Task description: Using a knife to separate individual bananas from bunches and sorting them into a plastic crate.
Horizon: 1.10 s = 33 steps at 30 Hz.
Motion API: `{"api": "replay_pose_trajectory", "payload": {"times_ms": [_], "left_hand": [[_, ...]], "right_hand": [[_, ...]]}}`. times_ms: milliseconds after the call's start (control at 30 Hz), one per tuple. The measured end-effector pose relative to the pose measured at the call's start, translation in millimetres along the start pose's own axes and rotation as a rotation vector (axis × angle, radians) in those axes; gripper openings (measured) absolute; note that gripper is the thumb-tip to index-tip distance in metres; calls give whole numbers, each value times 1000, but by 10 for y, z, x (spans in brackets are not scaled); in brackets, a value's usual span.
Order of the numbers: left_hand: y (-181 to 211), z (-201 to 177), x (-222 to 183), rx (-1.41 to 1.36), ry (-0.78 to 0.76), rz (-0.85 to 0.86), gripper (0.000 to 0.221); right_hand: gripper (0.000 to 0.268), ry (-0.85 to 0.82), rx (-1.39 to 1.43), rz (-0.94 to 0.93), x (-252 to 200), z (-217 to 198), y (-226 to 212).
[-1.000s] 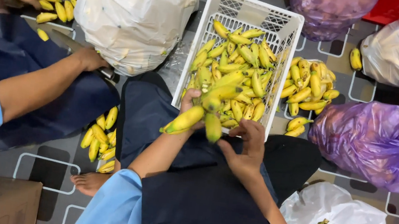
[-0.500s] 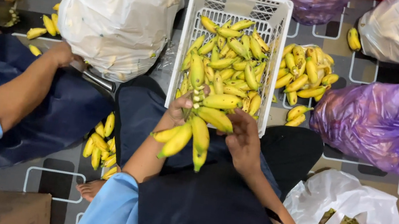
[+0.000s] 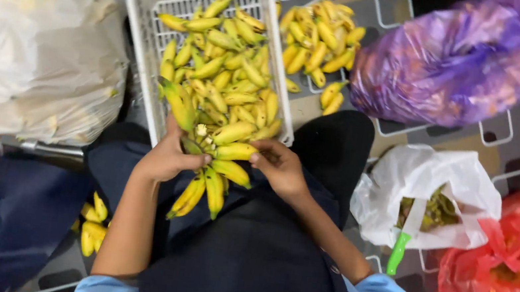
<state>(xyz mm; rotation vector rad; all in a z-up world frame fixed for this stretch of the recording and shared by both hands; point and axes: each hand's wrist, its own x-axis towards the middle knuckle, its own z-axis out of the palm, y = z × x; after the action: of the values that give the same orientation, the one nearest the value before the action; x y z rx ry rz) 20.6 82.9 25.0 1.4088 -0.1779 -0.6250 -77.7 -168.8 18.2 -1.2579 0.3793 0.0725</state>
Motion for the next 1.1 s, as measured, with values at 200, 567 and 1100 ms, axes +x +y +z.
{"api": "replay_pose_trajectory", "payload": {"times_ms": [200, 567, 1100], "left_hand": [[365, 295, 91, 185, 293, -60, 65], [426, 287, 244, 459, 350, 108, 49], [729, 457, 189, 477, 203, 59, 64]], "right_hand": [[16, 504, -399, -261, -329, -946, -354], [50, 1121, -1405, 100, -1828, -2932, 1008], [45, 1178, -795, -140, -1650, -2349, 232]]}}
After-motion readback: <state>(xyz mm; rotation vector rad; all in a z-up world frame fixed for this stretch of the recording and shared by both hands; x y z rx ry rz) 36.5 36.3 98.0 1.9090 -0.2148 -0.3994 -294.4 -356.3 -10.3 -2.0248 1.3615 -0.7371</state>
